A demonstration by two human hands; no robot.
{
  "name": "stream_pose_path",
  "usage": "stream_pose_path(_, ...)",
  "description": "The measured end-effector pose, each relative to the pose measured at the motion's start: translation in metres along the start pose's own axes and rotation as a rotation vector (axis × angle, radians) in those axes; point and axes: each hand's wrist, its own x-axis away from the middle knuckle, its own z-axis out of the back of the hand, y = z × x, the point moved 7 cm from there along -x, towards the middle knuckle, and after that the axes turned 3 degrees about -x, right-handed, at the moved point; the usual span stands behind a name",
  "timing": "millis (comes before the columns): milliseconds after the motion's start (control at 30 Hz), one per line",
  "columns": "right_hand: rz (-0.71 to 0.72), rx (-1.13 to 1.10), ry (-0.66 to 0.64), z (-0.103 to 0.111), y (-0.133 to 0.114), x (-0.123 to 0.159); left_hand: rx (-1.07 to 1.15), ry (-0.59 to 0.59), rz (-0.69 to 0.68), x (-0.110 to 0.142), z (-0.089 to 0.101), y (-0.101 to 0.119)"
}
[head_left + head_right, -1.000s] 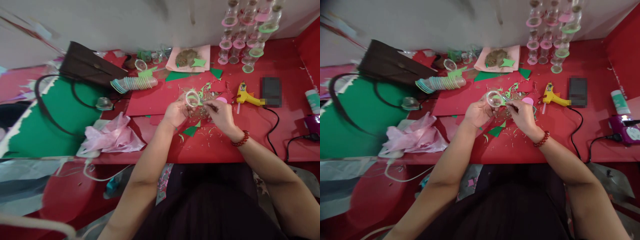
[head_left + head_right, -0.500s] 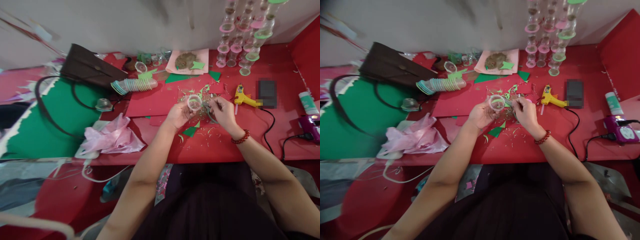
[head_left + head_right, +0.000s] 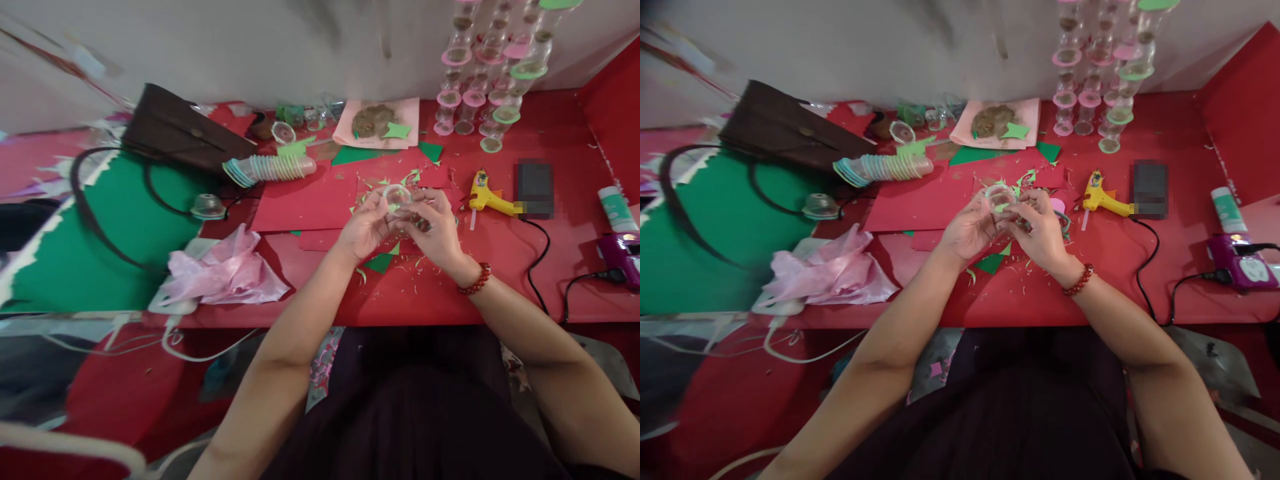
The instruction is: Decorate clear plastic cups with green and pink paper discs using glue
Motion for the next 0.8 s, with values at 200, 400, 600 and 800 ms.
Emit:
stream_pose_path(200, -0.074, -0.049, 0.033, 0.005, 0.006, -0.002, -0.100, 0.060, -0.023, 0.001, 0.002, 0.000)
stream_pose_path(400, -0.253, -0.407, -0.132, -0.012, 0.010, -0.002, -0.230, 0.104, -0.067, -0.002, 0.001, -0.007)
stream_pose_path(600, -0.357, -0.577, -0.103, -0.016, 0.023, -0.001, -0.756, 0.321, -0.434, 0.010, 0.003, 0.017)
stream_pose_path(800, -0.469, -0.576, -0.091, -0.010, 0.031, -0.001, -1.016, 0.120, -0.631, 0.021, -0.017, 0.032)
